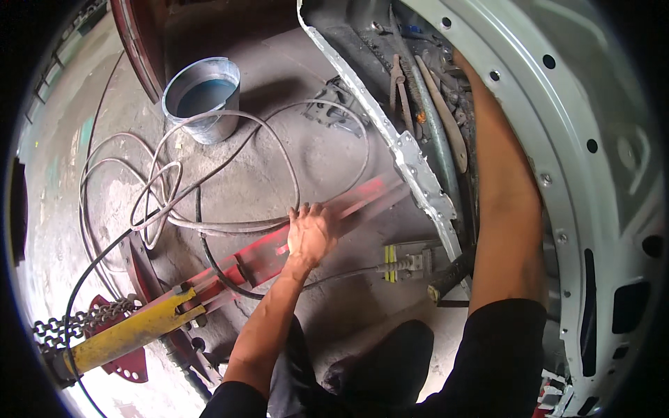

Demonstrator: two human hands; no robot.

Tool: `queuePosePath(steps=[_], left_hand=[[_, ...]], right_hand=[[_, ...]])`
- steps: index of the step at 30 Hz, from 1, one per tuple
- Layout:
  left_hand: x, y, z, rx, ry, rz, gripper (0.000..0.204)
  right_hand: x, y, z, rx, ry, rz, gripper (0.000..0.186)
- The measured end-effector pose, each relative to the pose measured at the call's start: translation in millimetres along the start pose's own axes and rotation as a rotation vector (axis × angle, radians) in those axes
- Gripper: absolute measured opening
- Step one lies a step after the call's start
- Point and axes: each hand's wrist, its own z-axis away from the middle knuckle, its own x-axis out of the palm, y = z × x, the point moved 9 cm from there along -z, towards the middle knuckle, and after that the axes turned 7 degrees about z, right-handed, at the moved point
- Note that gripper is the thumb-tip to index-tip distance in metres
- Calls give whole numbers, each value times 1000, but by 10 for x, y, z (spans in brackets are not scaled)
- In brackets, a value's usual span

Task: The person applies tape to a plastic car part, uses a hammer on a metal car frame, and then cleans a locking clamp with a cloth before securing it to the plastic part.

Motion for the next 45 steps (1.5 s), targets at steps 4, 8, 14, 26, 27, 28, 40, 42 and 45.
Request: queuePosePath(steps=[4, 8, 14, 26, 27, 28, 40, 42, 45], left_hand=[[-18, 67, 9, 12, -27, 3, 53], [-36, 67, 14, 25, -4, -12, 52], [-5, 57, -9, 14, -42, -37, 53], [27, 120, 7, 37, -21, -94, 53], [47, 135, -1, 50, -25, -99, 53], [51, 125, -4, 44, -31, -87, 52], [53, 138, -15, 35, -14, -123, 39], [36, 104, -3, 22, 0, -127, 39], [73, 77, -4, 9, -23, -138, 41]], right_hand=[[-148, 171, 18, 14, 10, 11, 40], [-469, 375, 20, 35, 41, 9, 40], [-799, 623, 147, 62, 3, 19, 39], [-1236, 1012, 580, 135, -126, 64, 39], [-1287, 1058, 601, 140, -136, 71, 39], [-1307, 1066, 626, 144, -146, 74, 39], [-840, 1232, 817, 203, -366, 76, 39], [-672, 1235, 896, 196, -424, 106, 39], [-417, 1321, 932, 202, -490, 128, 39]])
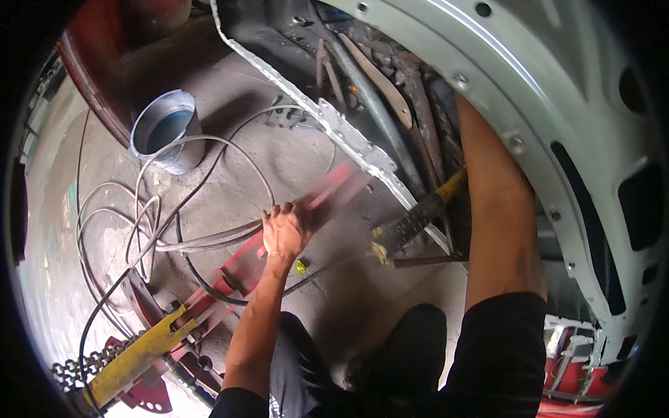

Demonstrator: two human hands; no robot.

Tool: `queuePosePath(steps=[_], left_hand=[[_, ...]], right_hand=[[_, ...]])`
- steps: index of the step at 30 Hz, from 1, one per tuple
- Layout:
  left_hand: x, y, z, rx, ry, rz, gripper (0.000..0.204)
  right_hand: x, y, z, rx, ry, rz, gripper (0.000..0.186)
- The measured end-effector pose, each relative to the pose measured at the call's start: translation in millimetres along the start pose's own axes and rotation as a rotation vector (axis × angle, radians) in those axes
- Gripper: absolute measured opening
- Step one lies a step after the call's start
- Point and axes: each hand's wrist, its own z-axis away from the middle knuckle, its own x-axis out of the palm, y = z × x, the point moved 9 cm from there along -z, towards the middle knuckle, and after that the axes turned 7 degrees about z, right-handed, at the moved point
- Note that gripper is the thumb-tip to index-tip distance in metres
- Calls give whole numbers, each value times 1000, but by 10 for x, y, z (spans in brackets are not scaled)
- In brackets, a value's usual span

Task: The person applies tape to a plastic car part, uses a hammer on a metal car frame, and then cleans a locking clamp with a cloth before securing it to the plastic part.

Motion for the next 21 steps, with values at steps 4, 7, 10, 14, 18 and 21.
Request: queuePosePath(steps=[4, 7, 10, 14, 18, 21], left_hand=[[16, 9, -6, 8, 8, 27, 43], [-38, 48, 4, 47, 86, 23, 41], [-66, 39, -19, 24, 22, 23, 39], [-78, 19, -5, -4, 30, 34, 38], [-39, 1, 15, -23, -21, 18, 43], [-13, -27, 0, -19, -11, 24, 45]], right_hand=[[188, 235, -215, 35, -74, 9, 39], [322, 377, -354, 50, -114, 13, 39], [448, 373, -493, 56, -139, -10, 38], [569, 366, -736, 38, -162, -22, 38], [839, 172, -932, 0, -187, -38, 38], [989, 44, -1179, -29, -198, -26, 38]])
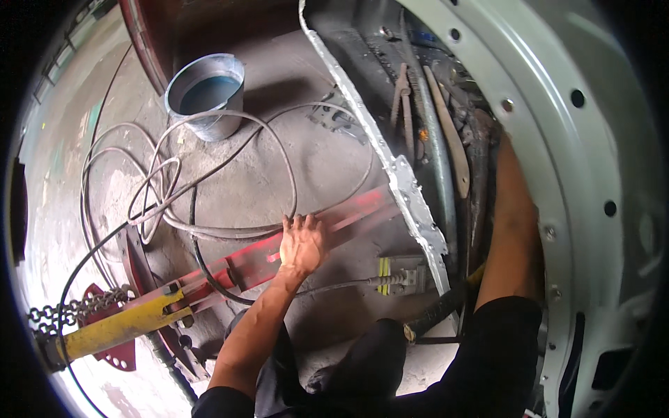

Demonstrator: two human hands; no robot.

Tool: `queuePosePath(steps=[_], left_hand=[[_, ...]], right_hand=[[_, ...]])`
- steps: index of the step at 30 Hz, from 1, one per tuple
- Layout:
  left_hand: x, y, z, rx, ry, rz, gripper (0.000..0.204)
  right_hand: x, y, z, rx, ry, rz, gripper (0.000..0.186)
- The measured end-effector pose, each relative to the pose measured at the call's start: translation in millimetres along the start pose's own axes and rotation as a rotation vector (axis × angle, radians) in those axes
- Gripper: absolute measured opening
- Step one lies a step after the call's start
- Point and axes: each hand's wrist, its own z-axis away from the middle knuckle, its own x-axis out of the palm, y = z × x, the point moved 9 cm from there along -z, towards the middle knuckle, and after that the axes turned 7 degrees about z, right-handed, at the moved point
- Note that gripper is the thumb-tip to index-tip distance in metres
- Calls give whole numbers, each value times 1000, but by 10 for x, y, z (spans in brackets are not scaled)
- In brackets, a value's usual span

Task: The person applies tape to a plastic car part, uses a hammer on a metal car frame, and then cleans a locking clamp with a cloth before securing it to the plastic part.

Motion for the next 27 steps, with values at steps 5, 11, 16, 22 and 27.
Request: queuePosePath(steps=[5, 11, 16, 22, 27], left_hand=[[112, -11, -24, -20, -71, 14, 59], [133, -91, 19, -45, -144, -12, 61], [179, -16, -47, -26, -122, 15, 53], [155, -30, -72, -35, -128, 19, 52], [157, -65, -26, -58, -117, 17, 53]], right_hand=[[179, -125, -302, -30, -36, 2, 38], [537, -212, -213, -35, -131, -50, 38], [388, -21, -204, -28, -147, -48, 38], [568, -15, -198, -37, -175, -84, 38], [494, 51, -147, -24, -149, -121, 38]])
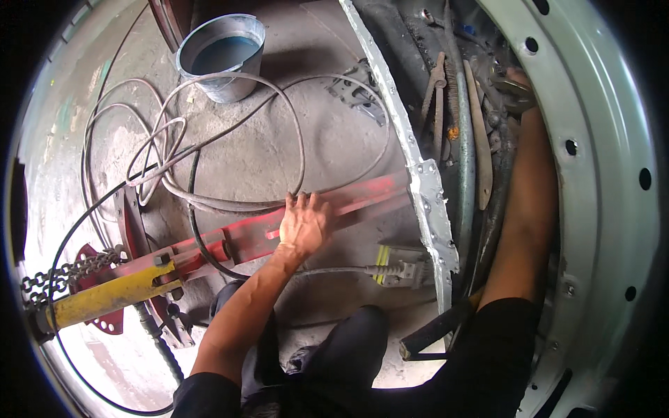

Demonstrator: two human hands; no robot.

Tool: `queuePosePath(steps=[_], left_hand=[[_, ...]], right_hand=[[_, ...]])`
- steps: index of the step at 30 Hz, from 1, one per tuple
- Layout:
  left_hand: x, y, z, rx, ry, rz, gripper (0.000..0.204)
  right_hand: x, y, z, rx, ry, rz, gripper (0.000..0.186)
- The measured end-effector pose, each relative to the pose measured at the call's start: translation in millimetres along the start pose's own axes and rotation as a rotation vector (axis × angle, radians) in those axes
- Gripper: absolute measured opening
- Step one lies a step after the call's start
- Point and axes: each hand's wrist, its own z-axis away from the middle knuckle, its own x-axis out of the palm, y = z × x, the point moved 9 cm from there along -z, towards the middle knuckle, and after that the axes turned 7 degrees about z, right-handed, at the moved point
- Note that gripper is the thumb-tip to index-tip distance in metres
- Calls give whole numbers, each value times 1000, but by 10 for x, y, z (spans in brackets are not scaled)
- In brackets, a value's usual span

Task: The person applies tape to a plastic car part, uses a hammer on a metal car frame, and then cleans a locking clamp with a cloth before securing it to the plastic part.

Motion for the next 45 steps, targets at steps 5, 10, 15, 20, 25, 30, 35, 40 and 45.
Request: queuePosePath(steps=[5, 10, 15, 20, 25, 30, 35, 40, 45], left_hand=[[7, 7, 51, 17, 18, -21, 45], [-18, 93, 24, 61, 70, -36, 50], [2, -69, 40, 16, 107, -83, 54], [-111, 14, 12, 22, 121, -80, 45], [-41, 358, -41, 96, 112, -1, 43], [-99, -166, 93, 5, 108, -82, 42], [-157, 130, 105, 161, 217, -46, 34], [-126, 241, 99, 218, 226, -47, 34], [-235, 218, 152, 248, 204, 289, 32]], right_hand=[[-91, 174, 125, 28, 15, -15, 38], [-601, 435, 204, 34, 99, -64, 37], [-570, 522, 578, 71, 131, -273, 37], [-933, 743, 1176, 128, 160, -525, 37], [-1356, 1004, 1818, 200, 81, -907, 37], [-781, -1125, 2986, 176, -108, -650, 27], [-1316, -1620, 3451, 87, 120, -135, 43], [-1456, -1599, 3984, -48, 179, -360, 39], [-1612, -2062, 4581, -2, -54, -633, 45]])
